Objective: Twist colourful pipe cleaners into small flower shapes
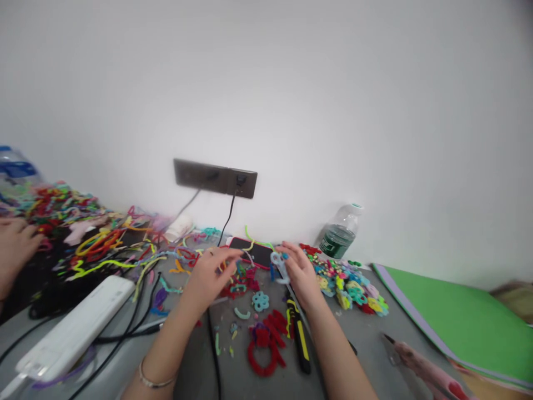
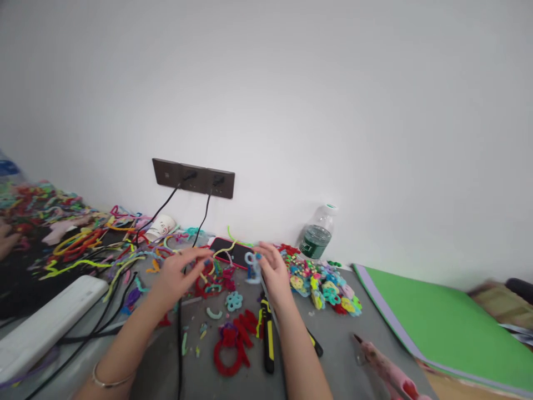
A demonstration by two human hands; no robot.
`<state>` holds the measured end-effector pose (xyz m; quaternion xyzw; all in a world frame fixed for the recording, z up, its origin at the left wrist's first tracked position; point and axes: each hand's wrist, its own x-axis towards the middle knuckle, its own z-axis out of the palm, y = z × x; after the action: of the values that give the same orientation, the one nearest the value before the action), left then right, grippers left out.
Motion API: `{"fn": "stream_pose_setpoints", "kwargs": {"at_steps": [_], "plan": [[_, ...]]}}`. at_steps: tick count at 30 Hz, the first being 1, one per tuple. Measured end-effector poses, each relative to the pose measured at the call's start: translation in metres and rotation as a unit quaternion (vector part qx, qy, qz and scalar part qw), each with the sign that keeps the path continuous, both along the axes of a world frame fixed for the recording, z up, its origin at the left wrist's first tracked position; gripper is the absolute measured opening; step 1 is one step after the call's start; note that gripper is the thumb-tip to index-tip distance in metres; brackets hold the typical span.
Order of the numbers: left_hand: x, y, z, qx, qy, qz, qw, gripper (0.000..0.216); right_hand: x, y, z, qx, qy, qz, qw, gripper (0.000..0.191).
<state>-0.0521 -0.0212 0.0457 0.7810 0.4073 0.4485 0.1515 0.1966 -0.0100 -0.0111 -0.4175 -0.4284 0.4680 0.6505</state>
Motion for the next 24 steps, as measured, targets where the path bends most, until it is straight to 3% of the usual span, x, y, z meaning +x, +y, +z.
{"fn": "stream_pose_setpoints", "kwargs": {"at_steps": [3, 6, 12, 16, 18, 22, 24], "plan": [[-0.027, 0.013, 0.002, -0.016, -0.096, 0.136, 0.986, 0.024, 0.013, 0.01, -0.011, -0.023, 0.026, -0.124, 0.992, 0.042], [-0.055, 0.025, -0.005, -0.019, -0.138, 0.237, 0.962, 0.027, 0.016, 0.014, -0.017, 0.002, 0.045, -0.155, 0.987, 0.04], [-0.07, 0.034, -0.029, -0.094, 0.065, 0.335, 0.935, 0.036, 0.007, 0.01, -0.015, 0.064, -0.04, -0.105, 0.992, 0.037], [-0.07, 0.036, -0.029, -0.127, 0.023, 0.32, 0.938, 0.021, 0.006, 0.008, -0.012, 0.068, -0.058, -0.094, 0.992, 0.036], [-0.07, 0.034, -0.021, -0.097, -0.012, 0.314, 0.944, 0.016, 0.006, 0.007, -0.011, 0.068, -0.06, -0.092, 0.992, 0.035], [-0.061, 0.023, -0.001, 0.106, -0.117, 0.309, 0.938, 0.015, 0.007, 0.006, -0.01, 0.071, -0.062, -0.093, 0.991, 0.032], [-0.055, 0.019, 0.004, 0.154, -0.158, 0.291, 0.931, 0.016, 0.006, 0.007, -0.01, 0.072, -0.06, -0.097, 0.991, 0.032]]}}
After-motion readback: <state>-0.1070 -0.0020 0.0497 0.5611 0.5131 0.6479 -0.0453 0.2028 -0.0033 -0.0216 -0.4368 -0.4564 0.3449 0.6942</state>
